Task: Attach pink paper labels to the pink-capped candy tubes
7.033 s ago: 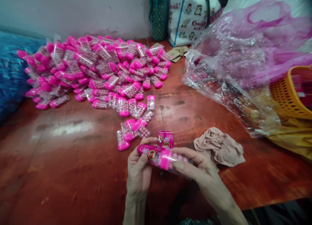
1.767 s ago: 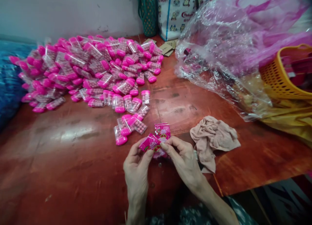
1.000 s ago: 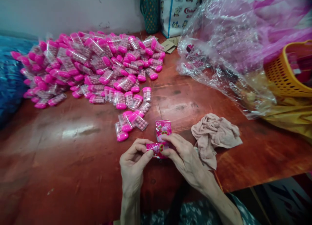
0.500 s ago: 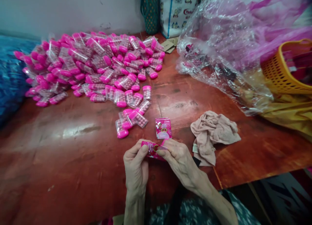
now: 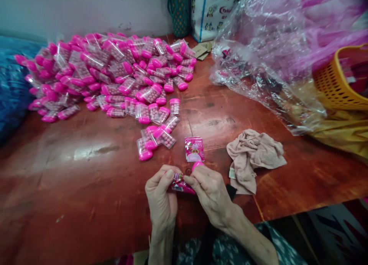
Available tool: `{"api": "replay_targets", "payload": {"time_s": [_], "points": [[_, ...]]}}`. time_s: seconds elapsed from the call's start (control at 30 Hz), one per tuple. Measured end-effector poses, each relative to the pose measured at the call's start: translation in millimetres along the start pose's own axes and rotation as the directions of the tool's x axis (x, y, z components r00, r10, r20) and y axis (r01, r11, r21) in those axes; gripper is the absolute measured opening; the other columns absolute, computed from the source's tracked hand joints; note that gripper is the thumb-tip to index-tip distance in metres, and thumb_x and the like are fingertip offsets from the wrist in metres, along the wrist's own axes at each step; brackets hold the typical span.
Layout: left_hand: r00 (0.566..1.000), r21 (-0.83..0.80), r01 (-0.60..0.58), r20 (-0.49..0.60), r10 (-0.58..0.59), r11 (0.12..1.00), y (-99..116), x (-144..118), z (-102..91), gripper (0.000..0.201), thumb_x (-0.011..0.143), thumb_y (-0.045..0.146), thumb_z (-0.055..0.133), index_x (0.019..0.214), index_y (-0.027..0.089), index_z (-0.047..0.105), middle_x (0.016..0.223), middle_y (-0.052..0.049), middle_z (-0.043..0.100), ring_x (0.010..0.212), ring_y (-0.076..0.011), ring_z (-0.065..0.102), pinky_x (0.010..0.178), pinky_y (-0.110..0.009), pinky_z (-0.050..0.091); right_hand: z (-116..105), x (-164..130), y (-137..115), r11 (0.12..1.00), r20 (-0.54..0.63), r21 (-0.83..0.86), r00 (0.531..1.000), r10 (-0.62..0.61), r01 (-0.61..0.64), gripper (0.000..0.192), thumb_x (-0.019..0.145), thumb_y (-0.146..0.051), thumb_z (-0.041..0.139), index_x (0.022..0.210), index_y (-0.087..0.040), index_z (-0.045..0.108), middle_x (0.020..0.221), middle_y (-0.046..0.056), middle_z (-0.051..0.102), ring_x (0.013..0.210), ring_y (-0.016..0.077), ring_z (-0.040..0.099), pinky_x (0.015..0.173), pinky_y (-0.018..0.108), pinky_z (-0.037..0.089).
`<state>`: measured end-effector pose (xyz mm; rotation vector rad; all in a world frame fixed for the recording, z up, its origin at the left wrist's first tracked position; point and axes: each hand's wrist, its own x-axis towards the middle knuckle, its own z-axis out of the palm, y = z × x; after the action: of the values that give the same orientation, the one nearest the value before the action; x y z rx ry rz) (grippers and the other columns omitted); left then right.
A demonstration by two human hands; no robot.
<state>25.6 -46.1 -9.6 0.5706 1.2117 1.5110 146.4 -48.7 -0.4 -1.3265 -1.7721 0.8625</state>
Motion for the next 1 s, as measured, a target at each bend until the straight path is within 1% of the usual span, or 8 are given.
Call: {"api": "replay_targets", "payload": {"time_s": [0.17, 0.27, 0.33, 0.43, 0.53, 0.63, 0.73, 1.0], "points": [[0.968, -0.176, 0.143, -0.178, -0.175, 0.974, 1, 6, -2.8, 0.009, 0.065, 0.021, 0.069, 0.063, 0.013, 0.066, 0.062, -0.001, 0.062, 0.058, -0.0098, 0.055, 0.057, -0.02, 0.047, -29, -13, 9, 0.96, -0.05, -0.264, 0.995, 0.081, -0.092, 0.022, 0.087, -0.035, 0.049, 0.096, -0.017, 0.057, 0.083, 0.005, 0.057, 0.079, 0.021, 0.05, 0.071, 0.034, 0.038], [0.933, -0.313, 0.179, -0.246, -0.262, 0.933, 5, 9, -3.8, 0.009, 0.071, 0.018, 0.064, 0.064, 0.013, 0.064, 0.063, -0.001, 0.063, 0.058, -0.0097, 0.058, 0.059, -0.021, 0.049, -31, -29, 23, 0.882, -0.045, -0.457, 0.994, 0.103, -0.112, 0.039, 0.076, -0.033, 0.064, 0.11, -0.016, 0.053, 0.097, 0.009, 0.056, 0.09, 0.0272, 0.048, 0.078, 0.04, 0.038], [0.92, -0.367, 0.187, -0.259, -0.293, 0.911, 8, 9, -2.9, 0.011, 0.075, 0.015, 0.059, 0.065, 0.013, 0.064, 0.063, -0.001, 0.063, 0.059, -0.0099, 0.059, 0.061, -0.022, 0.051, -26, -36, 29, 0.867, -0.015, -0.483, 0.991, 0.13, -0.121, 0.035, 0.078, -0.027, 0.062, 0.11, -0.015, 0.053, 0.097, 0.01, 0.055, 0.09, 0.0279, 0.048, 0.078, 0.042, 0.039], [0.92, -0.394, 0.173, -0.264, -0.291, 0.903, 9, 9, -2.7, 0.012, 0.078, 0.014, 0.057, 0.067, 0.014, 0.064, 0.065, -0.001, 0.064, 0.061, -0.0102, 0.06, 0.064, -0.022, 0.051, -20, -36, 28, 0.919, 0.013, -0.355, 0.982, 0.19, -0.173, 0.023, 0.083, -0.02, 0.055, 0.105, -0.015, 0.055, 0.09, 0.008, 0.055, 0.085, 0.0246, 0.051, 0.076, 0.041, 0.042], [0.945, -0.359, 0.141, -0.23, -0.233, 0.923, 7, 9, -7.5, 0.007, 0.074, 0.017, 0.063, 0.068, 0.014, 0.064, 0.067, -0.001, 0.065, 0.063, -0.0105, 0.061, 0.065, -0.022, 0.051, -22, -31, 23, 0.949, 0.006, -0.084, 0.952, 0.307, -0.305, 0.019, 0.083, -0.024, 0.055, 0.101, -0.018, 0.057, 0.086, 0.005, 0.057, 0.075, 0.0193, 0.055, 0.068, 0.034, 0.046], [0.973, -0.249, 0.09, -0.183, -0.138, 0.964, 4, 10, -15.7, 0.012, 0.063, 0.023, 0.072, 0.068, 0.013, 0.067, 0.068, -0.001, 0.065, 0.063, -0.0106, 0.06, 0.063, -0.02, 0.05, -28, -29, 19, 0.84, 0.039, 0.254, 0.873, 0.486, -0.479, 0.025, 0.081, -0.035, 0.058, 0.1, -0.019, 0.058, 0.079, 0.003, 0.061, 0.061, 0.0146, 0.055, 0.053, 0.026, 0.047], [0.989, -0.125, 0.033, -0.138, -0.05, 0.992, 1, 11, -21.2, 0.017, 0.061, 0.027, 0.074, 0.069, 0.013, 0.069, 0.071, -0.002, 0.066, 0.067, -0.0108, 0.06, 0.065, -0.019, 0.049, -30, -30, 13, 0.71, 0.08, 0.473, 0.828, 0.555, -0.522, 0.03, 0.076, -0.037, 0.062, 0.1, -0.018, 0.059, 0.081, 0.004, 0.063, 0.06, 0.0136, 0.057, 0.048, 0.023, 0.048], [0.998, 0.006, -0.032, -0.057, 0.032, 0.999, 2, 10, -18.0, 0.015, 0.063, 0.027, 0.073, 0.068, 0.014, 0.071, 0.075, -0.003, 0.066, 0.067, -0.0116, 0.058, 0.063, -0.02, 0.048, -25, -31, -2, 0.715, 0.095, 0.492, 0.848, 0.522, -0.496, 0.025, 0.073, -0.032, 0.066, 0.095, -0.021, 0.064, 0.082, 0.004, 0.065, 0.065, 0.0152, 0.06, 0.055, 0.025, 0.052]]}}
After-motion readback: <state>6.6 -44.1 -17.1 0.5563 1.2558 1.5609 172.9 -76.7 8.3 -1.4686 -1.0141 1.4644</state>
